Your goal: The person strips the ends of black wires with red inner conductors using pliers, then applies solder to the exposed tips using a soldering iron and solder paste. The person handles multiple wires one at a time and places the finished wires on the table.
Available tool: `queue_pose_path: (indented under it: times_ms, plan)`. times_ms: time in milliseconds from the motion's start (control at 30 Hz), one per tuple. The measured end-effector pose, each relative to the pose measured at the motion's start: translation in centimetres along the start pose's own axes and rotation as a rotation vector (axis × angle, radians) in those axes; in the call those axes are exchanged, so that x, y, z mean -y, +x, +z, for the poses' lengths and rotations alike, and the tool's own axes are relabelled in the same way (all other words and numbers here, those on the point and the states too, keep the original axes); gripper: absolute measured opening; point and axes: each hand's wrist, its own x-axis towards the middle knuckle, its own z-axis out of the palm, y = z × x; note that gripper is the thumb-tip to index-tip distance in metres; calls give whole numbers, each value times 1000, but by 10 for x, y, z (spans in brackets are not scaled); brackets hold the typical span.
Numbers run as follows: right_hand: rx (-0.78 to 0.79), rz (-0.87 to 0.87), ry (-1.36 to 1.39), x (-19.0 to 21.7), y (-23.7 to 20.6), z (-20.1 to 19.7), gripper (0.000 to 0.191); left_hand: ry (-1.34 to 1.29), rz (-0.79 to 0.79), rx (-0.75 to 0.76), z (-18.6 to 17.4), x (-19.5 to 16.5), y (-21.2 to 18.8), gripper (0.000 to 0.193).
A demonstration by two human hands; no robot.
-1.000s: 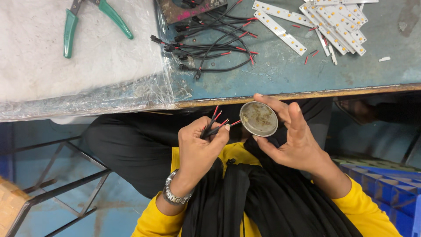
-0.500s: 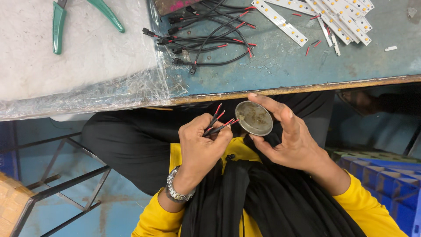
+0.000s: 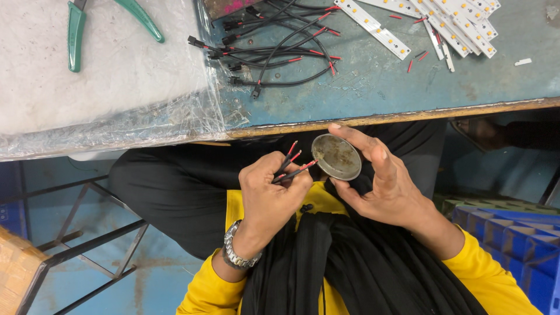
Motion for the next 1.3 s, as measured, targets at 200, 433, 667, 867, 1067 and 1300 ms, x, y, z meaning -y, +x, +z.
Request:
queue_pose_path:
  times_ms: [200, 433, 667, 867, 1067, 1300]
  plan:
    - [1, -3, 54, 0, 2, 2, 120, -6, 17, 1, 1, 0, 0, 23]
    - [1, 7, 32, 1, 3, 0, 124, 23, 59, 3, 3, 2, 2, 23]
    - [3, -16, 31, 1, 3, 0, 129, 27, 48, 10, 3, 2, 2, 22]
    - [-1, -7, 57, 1, 3, -1, 128, 10, 36, -10, 3, 1, 0, 19]
    - [3, -5, 66, 1, 2, 0, 128, 34, 49, -12, 3, 2, 3, 21]
    - [5, -7, 45, 1, 3, -1, 128, 35, 40, 3, 4, 3, 3, 23]
